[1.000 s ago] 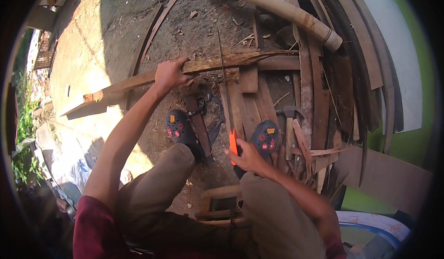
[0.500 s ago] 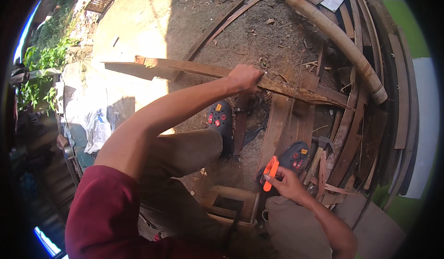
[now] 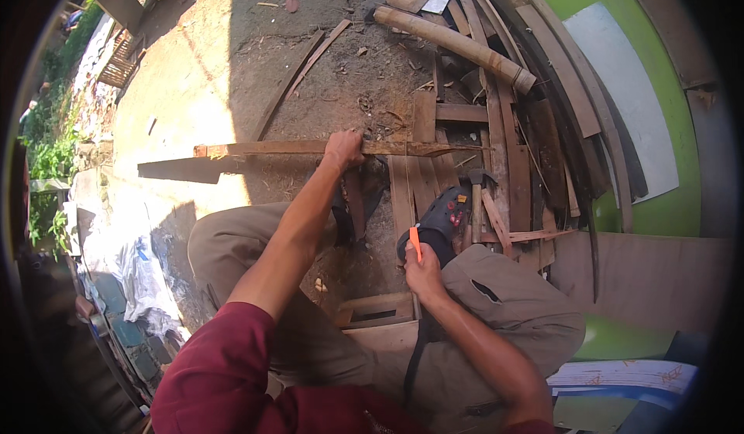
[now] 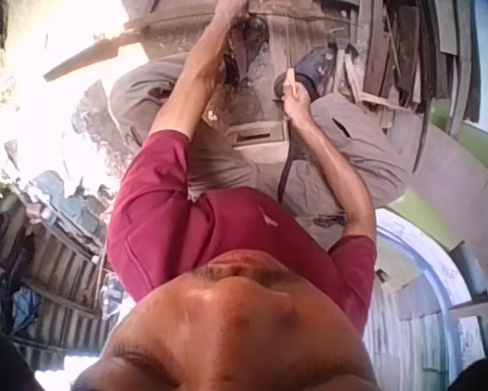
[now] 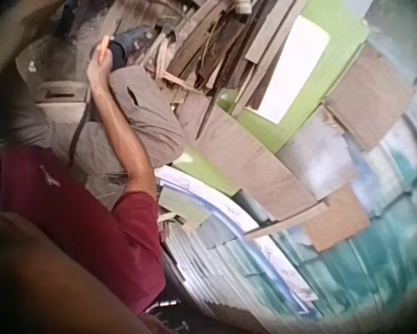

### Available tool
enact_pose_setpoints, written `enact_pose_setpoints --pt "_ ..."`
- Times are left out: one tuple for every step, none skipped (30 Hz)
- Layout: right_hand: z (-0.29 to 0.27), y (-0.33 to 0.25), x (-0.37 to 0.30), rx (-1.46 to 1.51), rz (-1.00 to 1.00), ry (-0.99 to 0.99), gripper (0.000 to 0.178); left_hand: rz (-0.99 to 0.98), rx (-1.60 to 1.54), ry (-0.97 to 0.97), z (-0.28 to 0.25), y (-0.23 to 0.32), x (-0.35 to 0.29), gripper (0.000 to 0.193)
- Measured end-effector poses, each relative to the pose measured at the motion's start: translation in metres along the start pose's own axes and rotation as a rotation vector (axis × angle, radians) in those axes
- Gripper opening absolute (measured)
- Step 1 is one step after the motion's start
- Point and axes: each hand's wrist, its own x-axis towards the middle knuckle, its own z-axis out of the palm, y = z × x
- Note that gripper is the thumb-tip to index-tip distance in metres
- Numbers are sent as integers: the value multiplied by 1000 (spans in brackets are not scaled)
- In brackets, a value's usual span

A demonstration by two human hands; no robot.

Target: The person uses a hammer to split a piece of wood and then uses a hand saw to cut the wood into smaller pieces. The person handles the wood and tools with both hands while seated.

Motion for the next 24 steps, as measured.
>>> enact_pose_setpoints --pt "4 0 -3 -69 -143 115 38 -9 6 42 0 3 3 38" --pt "7 -3 -5 -141 -286 227 39 -21 10 29 -3 3 8 39" --pt "10 -7 -3 -127 -265 251 36 -15 13 6 -12 9 14 40" --pt "17 -10 -3 -116 -275 287 38 -17 15 -27 -18 9 14 42" --pt "23 -12 0 -109 -288 323 40 -14 21 -28 -26 10 17 43" --pt "28 -21 6 -100 -326 353 41 -26 26 -9 -33 6 19 44" --pt "32 -28 6 -103 -357 377 41 -39 28 11 -39 3 20 46" --pt "31 -33 11 -87 -380 406 42 -53 27 33 -46 1 23 47" --pt "30 -34 17 -77 -402 426 42 -52 7 45 -49 2 25 49" --pt "28 -35 22 -69 -424 446 43 -52 -14 59 -52 4 28 51" --pt "25 -35 26 -81 -393 451 43 -53 -36 73 -55 6 31 53" --pt "29 -39 30 -80 -393 433 43 -42 -7 74 -48 -10 36 54" --pt "37 -44 35 -78 -395 400 43 -45 27 71 -30 -38 42 55" --pt "42 -46 40 -81 -388 380 43 -35 54 62 -15 -57 48 56" --pt "43 -45 43 -68 -382 366 43 -71 61 43 -2 -59 51 55" --pt "37 -43 48 -64 -367 376 42 -40 47 24 -7 -45 60 55" --pt "26 -37 50 -68 -337 402 42 6 22 -3 -23 -16 65 56" --pt "21 -33 42 -85 -288 391 42 30 6 -43 -32 -5 55 57" --pt "19 -40 38 -91 -265 367 41 55 -120 -101 -41 -20 52 69" --pt "16 -50 41 -92 -258 347 41 122 -145 -102 -45 -42 48 77" --pt "14 -54 43 -72 -271 334 40 185 -170 -104 -46 -70 41 86" --pt "14 -52 41 -55 -276 315 39 122 -74 -86 -47 -103 29 90" --pt "14 -50 39 -38 -275 298 39 62 22 -72 -46 -138 13 95" --pt "11 -48 40 -49 -267 290 39 -28 15 -164 -54 -164 2 95"
